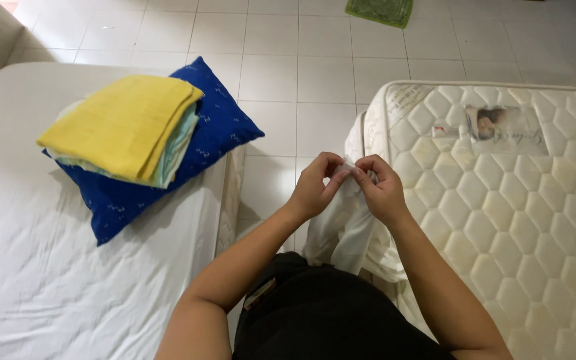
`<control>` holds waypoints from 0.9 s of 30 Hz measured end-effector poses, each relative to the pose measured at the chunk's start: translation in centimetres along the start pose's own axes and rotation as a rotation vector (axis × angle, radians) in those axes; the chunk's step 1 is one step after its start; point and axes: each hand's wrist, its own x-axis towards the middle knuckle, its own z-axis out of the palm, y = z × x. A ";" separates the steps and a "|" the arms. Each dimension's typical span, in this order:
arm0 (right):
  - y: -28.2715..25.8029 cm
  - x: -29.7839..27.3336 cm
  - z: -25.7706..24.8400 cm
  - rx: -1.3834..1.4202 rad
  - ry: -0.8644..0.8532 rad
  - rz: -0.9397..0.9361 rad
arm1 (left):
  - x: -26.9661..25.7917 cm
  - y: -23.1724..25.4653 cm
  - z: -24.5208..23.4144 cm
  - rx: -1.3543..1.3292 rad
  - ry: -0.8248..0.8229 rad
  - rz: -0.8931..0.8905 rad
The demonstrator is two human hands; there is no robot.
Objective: Folding a white pillowcase and placing it on a stack of linens on a bed.
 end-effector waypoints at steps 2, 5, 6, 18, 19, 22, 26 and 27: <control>-1.3 2.6 1.1 -0.073 -0.007 0.018 | 1.8 -0.6 -1.8 -0.023 0.000 -0.003; -3.3 6.5 3.3 -0.074 -0.057 -0.010 | 4.7 -1.0 -5.1 -0.040 0.036 0.050; -3.5 7.6 4.0 -0.073 -0.063 -0.017 | 5.3 -0.9 -6.0 -0.035 0.043 0.055; 0.2 17.0 7.2 -0.286 0.152 0.120 | 11.4 -5.9 -13.3 0.121 0.361 -0.016; 1.9 17.1 6.6 -0.206 0.215 0.107 | 11.4 -5.7 -13.7 0.123 0.394 -0.030; 4.9 17.4 5.8 -0.132 0.312 0.121 | 11.3 -4.8 -14.1 0.141 0.405 -0.083; 6.3 17.8 5.2 -0.023 0.366 0.165 | 10.4 -6.9 -13.0 0.203 0.316 -0.049; 6.7 17.8 5.1 -0.026 0.364 0.169 | 10.3 -7.0 -12.6 0.201 0.317 -0.054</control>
